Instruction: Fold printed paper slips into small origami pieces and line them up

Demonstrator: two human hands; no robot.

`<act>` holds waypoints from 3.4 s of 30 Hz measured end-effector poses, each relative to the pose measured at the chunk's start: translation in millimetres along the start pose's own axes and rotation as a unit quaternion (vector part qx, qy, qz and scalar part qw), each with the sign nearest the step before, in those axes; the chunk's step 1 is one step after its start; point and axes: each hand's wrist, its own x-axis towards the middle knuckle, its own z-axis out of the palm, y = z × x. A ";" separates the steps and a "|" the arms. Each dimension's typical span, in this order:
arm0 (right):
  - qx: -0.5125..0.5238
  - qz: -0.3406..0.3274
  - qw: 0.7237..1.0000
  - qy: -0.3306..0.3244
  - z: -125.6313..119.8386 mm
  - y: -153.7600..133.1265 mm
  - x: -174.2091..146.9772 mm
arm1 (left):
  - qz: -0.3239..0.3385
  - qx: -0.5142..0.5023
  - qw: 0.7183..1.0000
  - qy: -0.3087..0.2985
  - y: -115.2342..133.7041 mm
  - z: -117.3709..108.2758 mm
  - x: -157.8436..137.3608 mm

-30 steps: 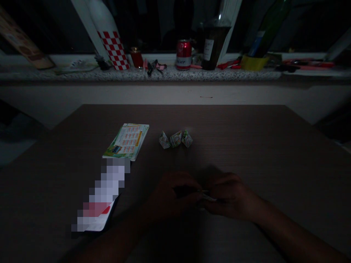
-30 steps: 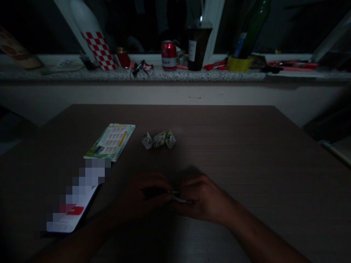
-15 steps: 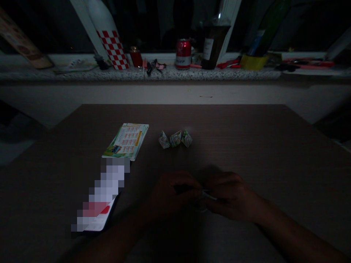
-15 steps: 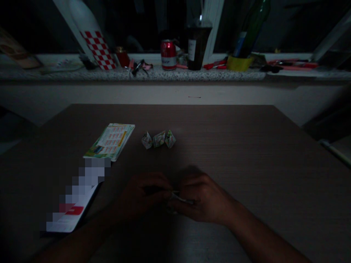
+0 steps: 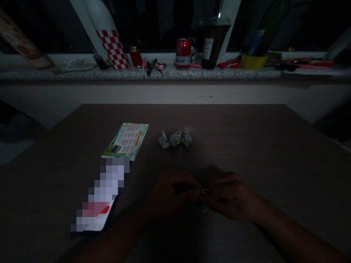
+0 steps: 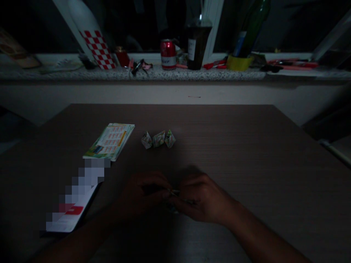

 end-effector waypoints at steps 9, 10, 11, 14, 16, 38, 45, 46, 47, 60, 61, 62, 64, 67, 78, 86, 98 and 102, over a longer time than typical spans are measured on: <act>-0.010 -0.008 1.000 0.013 0.8 1.2 -0.6 | 0.056 0.024 0.998 -0.005 -4.0 -0.2 0.2; -0.010 -0.006 1.000 0.009 0.7 1.1 -0.6 | 0.063 0.027 0.998 -0.004 -4.4 -0.1 0.2; -0.010 -0.006 1.000 0.006 0.6 1.0 -0.6 | 0.070 0.030 0.997 -0.002 -4.7 0.1 0.2; -0.013 -0.008 1.000 0.004 0.5 0.6 -0.5 | 0.097 0.043 0.994 0.000 -4.8 0.8 0.0; -0.017 -0.014 1.000 0.007 0.5 0.7 -0.3 | 0.113 0.061 0.992 -0.001 -4.2 1.3 -0.4; 0.051 0.011 0.981 0.185 2.6 -5.5 5.3 | 0.232 0.087 0.962 0.111 -2.6 2.3 -7.0; 0.066 0.014 0.981 0.183 2.1 -5.8 4.7 | 0.200 0.091 0.970 0.107 -2.5 1.7 -4.9; 0.068 0.012 0.981 0.184 2.1 -5.8 4.9 | 0.202 0.093 0.969 0.107 -2.2 1.6 -4.7; 0.068 0.010 0.980 0.184 2.1 -5.8 5.0 | 0.205 0.096 0.968 0.106 -1.8 1.5 -4.6; 0.070 0.005 0.981 0.180 1.9 -6.2 5.9 | 0.208 0.098 0.967 0.107 0.4 1.7 -5.1; 0.070 0.007 0.981 0.179 1.9 -6.2 5.8 | 0.213 0.096 0.967 0.105 0.1 1.8 -5.1; 0.070 0.009 0.982 0.177 2.1 -6.2 5.7 | 0.216 0.092 0.966 0.106 -0.2 1.8 -5.0; 0.073 0.010 0.981 0.177 2.4 -6.1 5.5 | 0.222 0.088 0.965 0.108 -0.9 1.8 -4.9; 0.072 0.008 0.981 0.180 2.6 -6.2 6.0 | 0.227 0.097 0.963 0.106 -1.5 1.2 -5.1; 0.103 -0.007 0.977 0.189 1.2 -4.7 7.5 | 0.285 0.133 0.942 0.115 -3.3 0.1 -3.6; 0.101 -0.012 0.976 0.194 0.3 -4.0 8.1 | 0.320 0.169 0.923 0.132 -4.8 -0.1 -3.2; 0.076 -0.024 0.975 0.207 -3.2 -5.8 9.0 | 0.305 0.143 0.927 0.163 -0.4 -1.1 -5.6; 0.078 -0.023 0.974 0.211 -4.1 -6.4 8.6 | 0.301 0.142 0.931 0.149 -0.5 -1.5 -5.3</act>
